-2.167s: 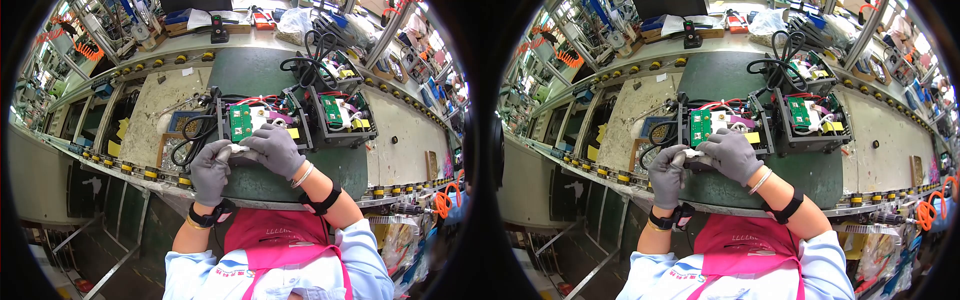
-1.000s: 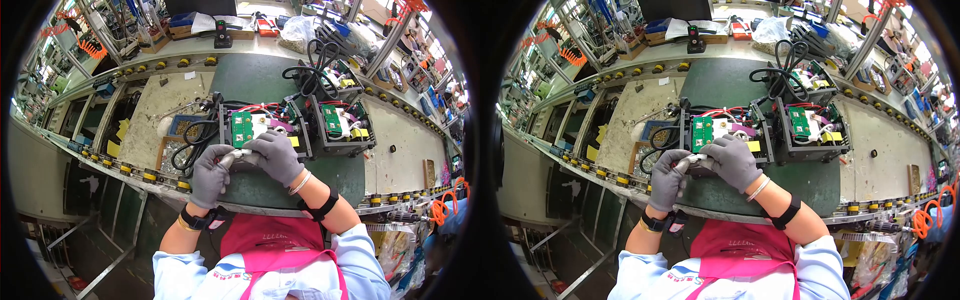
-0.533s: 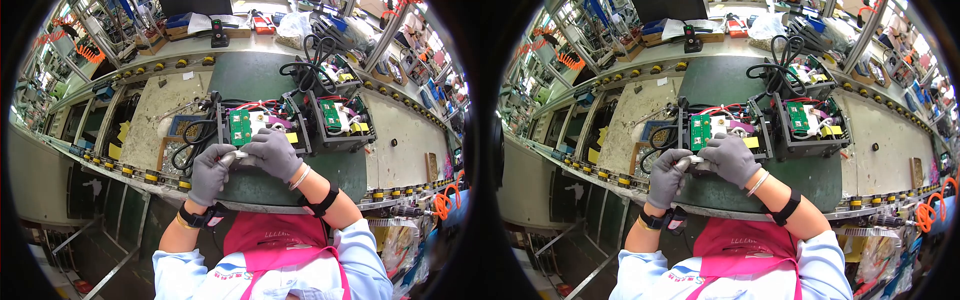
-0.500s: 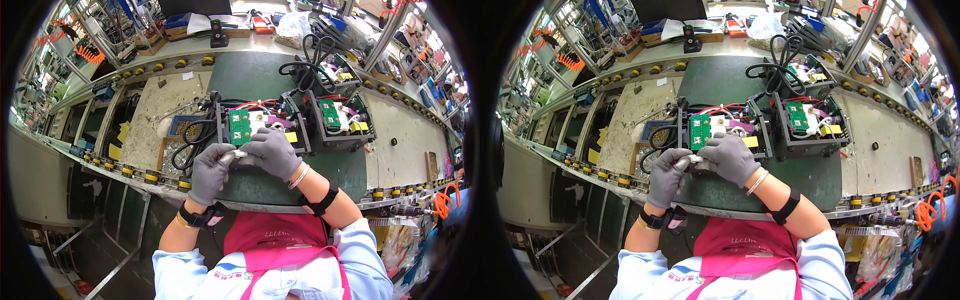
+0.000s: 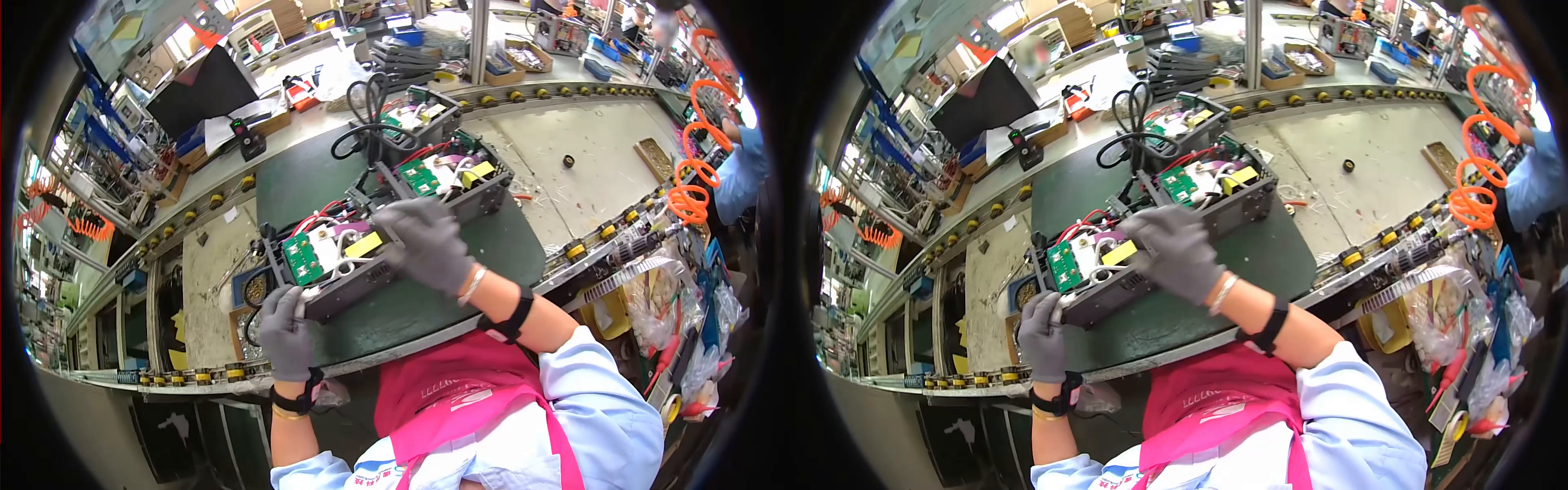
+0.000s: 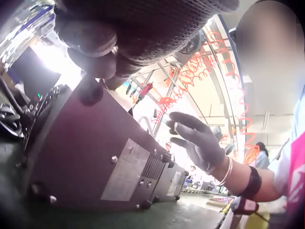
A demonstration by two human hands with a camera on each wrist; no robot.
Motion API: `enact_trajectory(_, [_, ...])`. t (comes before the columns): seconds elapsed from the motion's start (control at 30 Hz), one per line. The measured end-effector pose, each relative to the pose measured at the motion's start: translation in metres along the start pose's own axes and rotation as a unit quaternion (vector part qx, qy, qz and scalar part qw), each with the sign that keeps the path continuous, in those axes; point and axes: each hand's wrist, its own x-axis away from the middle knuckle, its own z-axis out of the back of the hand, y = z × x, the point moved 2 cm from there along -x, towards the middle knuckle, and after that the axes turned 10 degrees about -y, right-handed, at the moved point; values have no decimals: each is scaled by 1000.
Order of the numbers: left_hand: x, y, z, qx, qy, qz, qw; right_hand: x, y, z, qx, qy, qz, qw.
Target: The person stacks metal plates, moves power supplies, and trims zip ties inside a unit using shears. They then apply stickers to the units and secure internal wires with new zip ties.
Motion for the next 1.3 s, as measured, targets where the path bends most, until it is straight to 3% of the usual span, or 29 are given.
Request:
enact_trajectory(0.07, [0, 14, 8, -52, 52, -6, 997, 16, 41, 37, 61, 98, -79, 990])
enact_trajectory(0.1, [0, 27, 15, -57, 74, 0, 996, 25, 65, 52, 92, 88, -96, 987])
enact_trajectory(0.13, [-1, 28, 13, -27, 100, -63, 993, 31, 83, 61, 122, 35, -94, 987])
enact_trajectory(0.17, [5, 37, 10, 142, 45, 10, 989, 34, 95, 61, 155, -22, -80, 984])
enact_trajectory(0.2, [9, 58, 4, 306, -18, 78, 949, 35, 105, 62, 191, -77, -67, 976])
enact_trajectory(0.3, [18, 91, -39, 551, -200, 226, 778, 25, 101, 69, 195, -164, -95, 962])
enact_trajectory(0.33, [21, 103, -55, 612, -244, 282, 697, 28, 113, 60, 178, -122, -75, 974])
enact_trajectory(0.4, [27, 118, -83, 690, -252, 358, 576, 33, 129, 51, 107, -106, -61, 987])
enact_trajectory(0.47, [39, 114, -99, 676, -299, 309, 598, 40, 110, 62, 58, -34, -31, 997])
enact_trajectory(0.53, [44, 113, -99, 659, -319, 287, 617, 53, 79, 75, 77, -62, -37, 994])
enact_trajectory(0.63, [36, 127, -93, 661, -270, 281, 642, 67, 57, 84, 91, -112, -14, 989])
enact_trajectory(0.77, [24, 131, -88, 641, -279, 207, 684, 80, 53, 94, 91, -129, -2, 988])
enact_trajectory(0.87, [13, 132, -91, 654, -281, 176, 680, 78, 49, 98, 115, -135, -26, 984])
enact_trajectory(0.93, [1, 144, -88, 638, -269, 210, 690, 70, 37, 97, 146, -116, -37, 982])
enact_trajectory(1.0, [-6, 144, -98, 638, -257, 194, 699, 64, 41, 89, 112, -139, -41, 983])
enact_trajectory(1.1, [-20, 137, -104, 549, -236, 90, 797, 59, 51, 80, 47, -180, -53, 981])
enact_trajectory(1.13, [-24, 140, -102, 555, -206, 102, 799, 60, 55, 77, 36, -195, -64, 978])
enact_trajectory(1.23, [-32, 142, -101, 533, -183, 133, 816, 58, 54, 81, -45, -94, -57, 993])
enact_trajectory(1.3, [-36, 138, -106, 520, -195, 133, 821, 60, 53, 78, -111, -86, -106, 984])
